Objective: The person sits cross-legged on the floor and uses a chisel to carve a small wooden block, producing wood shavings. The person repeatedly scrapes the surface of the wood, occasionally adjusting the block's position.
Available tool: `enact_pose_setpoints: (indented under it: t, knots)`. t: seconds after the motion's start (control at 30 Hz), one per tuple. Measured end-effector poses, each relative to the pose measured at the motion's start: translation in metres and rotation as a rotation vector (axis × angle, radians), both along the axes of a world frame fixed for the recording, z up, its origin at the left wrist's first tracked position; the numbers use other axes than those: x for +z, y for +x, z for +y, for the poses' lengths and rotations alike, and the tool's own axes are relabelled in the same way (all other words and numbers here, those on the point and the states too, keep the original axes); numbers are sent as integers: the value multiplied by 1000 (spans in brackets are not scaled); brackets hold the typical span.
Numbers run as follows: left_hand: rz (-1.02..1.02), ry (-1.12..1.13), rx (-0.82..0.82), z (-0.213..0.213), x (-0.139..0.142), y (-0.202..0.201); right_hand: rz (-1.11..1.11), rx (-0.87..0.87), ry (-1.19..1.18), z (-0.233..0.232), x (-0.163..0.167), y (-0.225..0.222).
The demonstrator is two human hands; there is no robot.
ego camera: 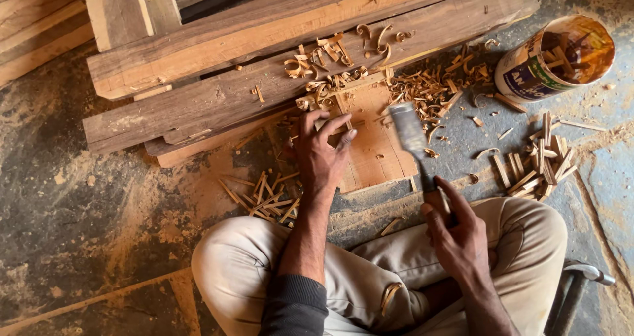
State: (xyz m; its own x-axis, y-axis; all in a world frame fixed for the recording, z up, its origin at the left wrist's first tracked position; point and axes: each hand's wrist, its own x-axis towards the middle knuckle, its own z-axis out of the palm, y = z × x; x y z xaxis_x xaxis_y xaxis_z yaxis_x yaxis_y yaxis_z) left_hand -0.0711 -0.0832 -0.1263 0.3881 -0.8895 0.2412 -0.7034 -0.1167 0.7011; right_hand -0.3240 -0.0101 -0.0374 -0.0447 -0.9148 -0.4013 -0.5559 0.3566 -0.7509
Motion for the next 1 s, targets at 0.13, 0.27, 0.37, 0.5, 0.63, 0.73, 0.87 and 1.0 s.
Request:
enact_pose_setpoints:
  t: [0.13,0.27,0.37,0.5,0.63,0.73,0.87,1.0]
  knots:
    - [-14,39,-4,-1,5,0,51,-31,109,2,-1,-7]
    - [-64,92,21,-1,16,-1,-106,-61,264,16,16,-28]
    - [-76,137,42,0,21,-2,-292,-116,302,29,31,-47]
    - [-100,100,25,0,20,-2,-190,-89,186,39,31,-41]
    - [-87,71,-4,0,13,0,153,150,12,29,29,-18]
    - [-85,78,-25,2,9,0,74,160,-39,21,29,3]
    - [-181,16,14,6,10,-2,270,226,42,11,30,18]
    - [-165,-2,13,7,12,-2,291,350,-86,5,33,22]
